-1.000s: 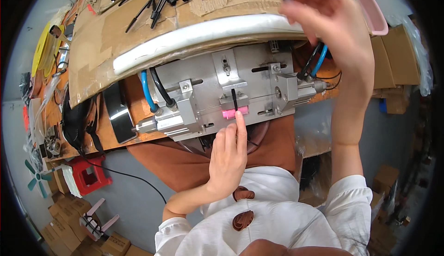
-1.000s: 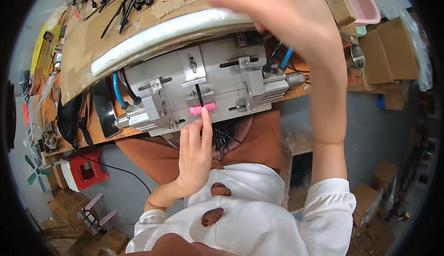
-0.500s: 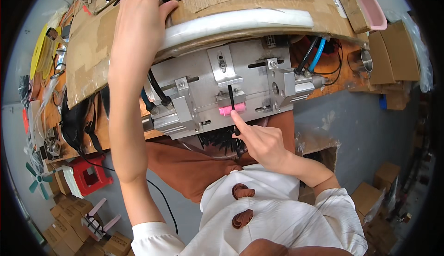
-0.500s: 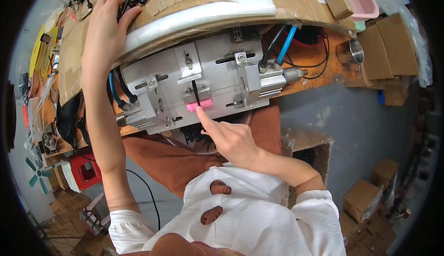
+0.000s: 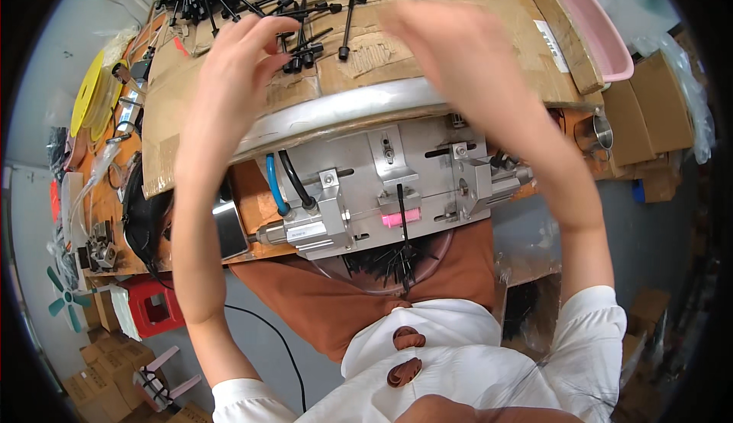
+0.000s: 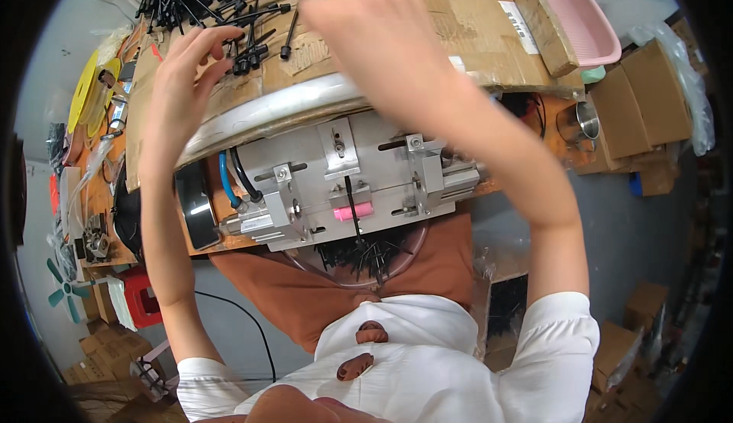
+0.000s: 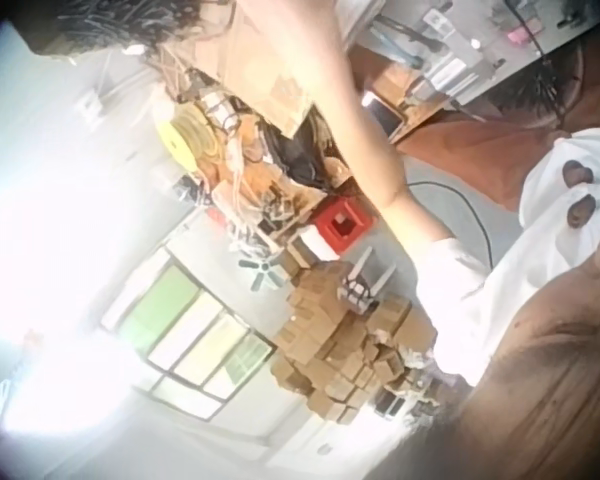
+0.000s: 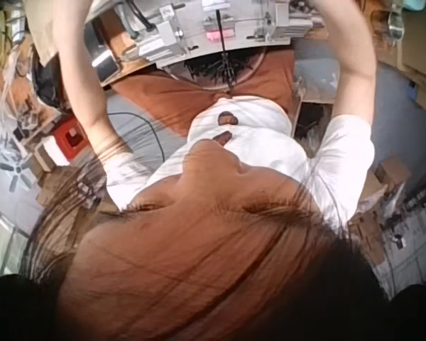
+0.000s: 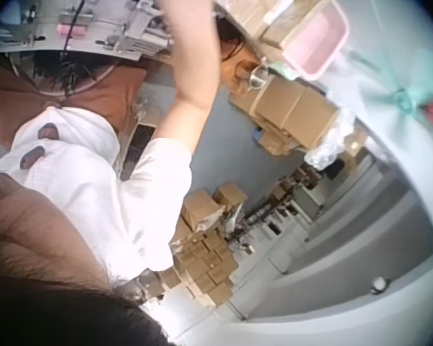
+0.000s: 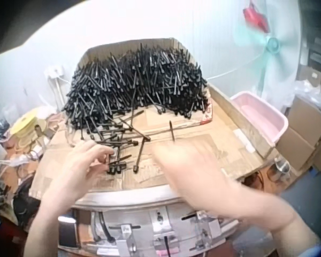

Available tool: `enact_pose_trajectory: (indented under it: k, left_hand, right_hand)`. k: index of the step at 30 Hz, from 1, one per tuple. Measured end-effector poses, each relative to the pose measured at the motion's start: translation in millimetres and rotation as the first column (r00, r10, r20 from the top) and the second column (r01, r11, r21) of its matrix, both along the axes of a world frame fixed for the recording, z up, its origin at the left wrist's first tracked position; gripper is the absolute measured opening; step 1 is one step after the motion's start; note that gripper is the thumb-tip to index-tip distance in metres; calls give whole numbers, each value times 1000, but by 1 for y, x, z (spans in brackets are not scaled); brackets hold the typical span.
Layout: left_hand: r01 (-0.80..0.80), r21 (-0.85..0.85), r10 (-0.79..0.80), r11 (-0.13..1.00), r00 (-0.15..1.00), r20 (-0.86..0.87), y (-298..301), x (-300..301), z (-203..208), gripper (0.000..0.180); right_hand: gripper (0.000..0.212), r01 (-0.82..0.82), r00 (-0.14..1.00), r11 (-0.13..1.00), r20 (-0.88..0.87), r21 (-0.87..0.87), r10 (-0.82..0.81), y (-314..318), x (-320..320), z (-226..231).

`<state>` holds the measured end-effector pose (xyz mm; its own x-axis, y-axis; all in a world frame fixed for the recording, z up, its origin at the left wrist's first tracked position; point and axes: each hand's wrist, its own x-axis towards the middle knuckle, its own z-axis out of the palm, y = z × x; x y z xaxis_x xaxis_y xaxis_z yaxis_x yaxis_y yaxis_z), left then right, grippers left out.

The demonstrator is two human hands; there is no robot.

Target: The person picks up a black plastic tie from a cardboard box, places it into a machine, and presses a lever. They then remove the processed tie and drop it into a container below the table, repeating the process several times.

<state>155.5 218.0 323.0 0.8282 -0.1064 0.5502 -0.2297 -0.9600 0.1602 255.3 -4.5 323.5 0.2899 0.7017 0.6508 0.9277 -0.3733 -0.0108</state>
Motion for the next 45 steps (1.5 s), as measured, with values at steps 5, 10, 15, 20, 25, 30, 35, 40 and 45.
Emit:
enact_pose_trajectory:
  k: [5,10,15,20,25,30,35,40,45]
  left_hand:
    - [-108,68,112,992,992,-53,-27,38,-15,19]
    - [-12,-106,-5,994,987,-159,-37,43,3,17]
    - [123,-563,-117,817,992,46,-11,49,27,19]
    - [100,-615,-138,782,990,-14,-18,24,34,20]
    - [-130,-427,58,895,982,-177,-28,1,1,17]
    - [-107,-332,-45,937,907,-418,-6,-35,7,11]
    - [-124,-62,114,990,984,-141,11,-40,-1,14]
    - [-177,-265,62,948,919,-390,12,-48,3,16]
    - [-144,-254,126,956,988,-88,-34,-75,-10,27]
  right_hand:
    - [19,264,965,913,82,-311,-250,107,94,3]
    - [19,163,975,973,-124,-164,-185,78,90,-6]
    - [15,170,972,949,-110,-267,-205,23,63,28]
    - [11,362,928,931,-78,-46,-365,-28,67,15]
    - [9,272,961,949,-2,-158,-276,-15,76,-22]
    - [10,174,984,977,-23,-127,-178,6,62,-22]
    - [12,17,993,998,-118,60,-10,0,75,-26]
    - [14,171,871,962,-489,213,-47,-13,37,5]
    - [15,164,499,888,-813,429,301,-52,34,8]
